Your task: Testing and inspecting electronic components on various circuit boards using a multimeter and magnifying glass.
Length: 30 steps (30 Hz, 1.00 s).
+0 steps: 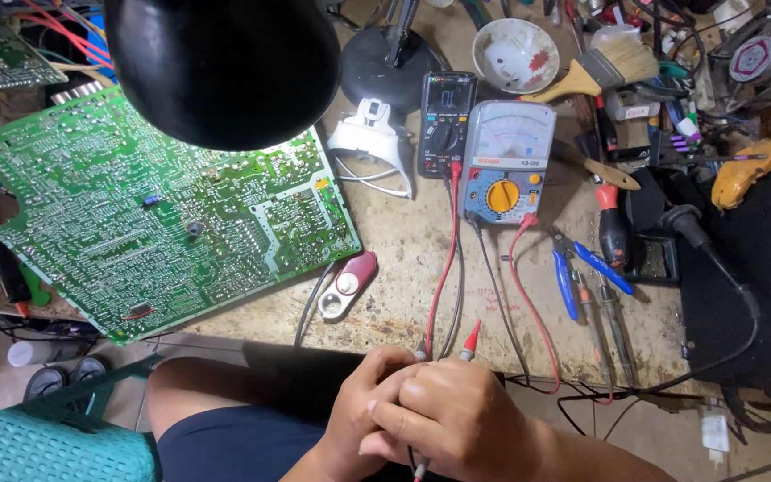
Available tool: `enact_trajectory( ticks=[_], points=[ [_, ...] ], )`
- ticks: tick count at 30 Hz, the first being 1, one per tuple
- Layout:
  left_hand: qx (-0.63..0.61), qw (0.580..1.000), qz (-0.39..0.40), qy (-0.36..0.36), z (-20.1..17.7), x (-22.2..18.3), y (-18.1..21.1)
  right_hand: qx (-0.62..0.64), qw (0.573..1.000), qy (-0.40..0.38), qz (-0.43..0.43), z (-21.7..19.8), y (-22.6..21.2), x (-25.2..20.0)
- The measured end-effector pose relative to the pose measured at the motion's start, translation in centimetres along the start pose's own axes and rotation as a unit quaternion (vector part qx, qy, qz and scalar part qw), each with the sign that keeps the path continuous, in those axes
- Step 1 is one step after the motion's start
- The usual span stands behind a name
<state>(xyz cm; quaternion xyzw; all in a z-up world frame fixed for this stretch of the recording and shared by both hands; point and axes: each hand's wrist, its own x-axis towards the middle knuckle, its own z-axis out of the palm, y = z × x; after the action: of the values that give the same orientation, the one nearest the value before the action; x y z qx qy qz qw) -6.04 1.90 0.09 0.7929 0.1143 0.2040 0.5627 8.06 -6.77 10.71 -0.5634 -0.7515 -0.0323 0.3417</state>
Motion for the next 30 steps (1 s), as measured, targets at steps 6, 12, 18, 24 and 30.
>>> enact_trajectory(
  ticks=[6,12,18,24,30],
  points=[
    [0.045,0.978,0.120,0.167,-1.0,0.7,0.5,0.049,0.993,0.046,0.093,-2.1,0.4,-1.9],
    [0.022,0.957,0.100,0.271,-1.0,4.3,-0.2,0.254,0.864,0.187,0.393,1.2,8.9,-4.6],
    [0.079,0.957,0.095,0.264,-0.8,5.0,-0.8,0.304,0.796,0.189,0.488,4.6,10.4,-2.2],
    [0.150,0.922,0.144,0.328,-1.0,1.8,-1.7,0.044,0.946,0.038,0.320,4.2,9.8,0.1],
    [0.122,0.928,0.098,0.338,-1.3,1.3,-1.6,0.005,0.950,-0.095,0.298,8.0,9.8,1.3]
  ],
)
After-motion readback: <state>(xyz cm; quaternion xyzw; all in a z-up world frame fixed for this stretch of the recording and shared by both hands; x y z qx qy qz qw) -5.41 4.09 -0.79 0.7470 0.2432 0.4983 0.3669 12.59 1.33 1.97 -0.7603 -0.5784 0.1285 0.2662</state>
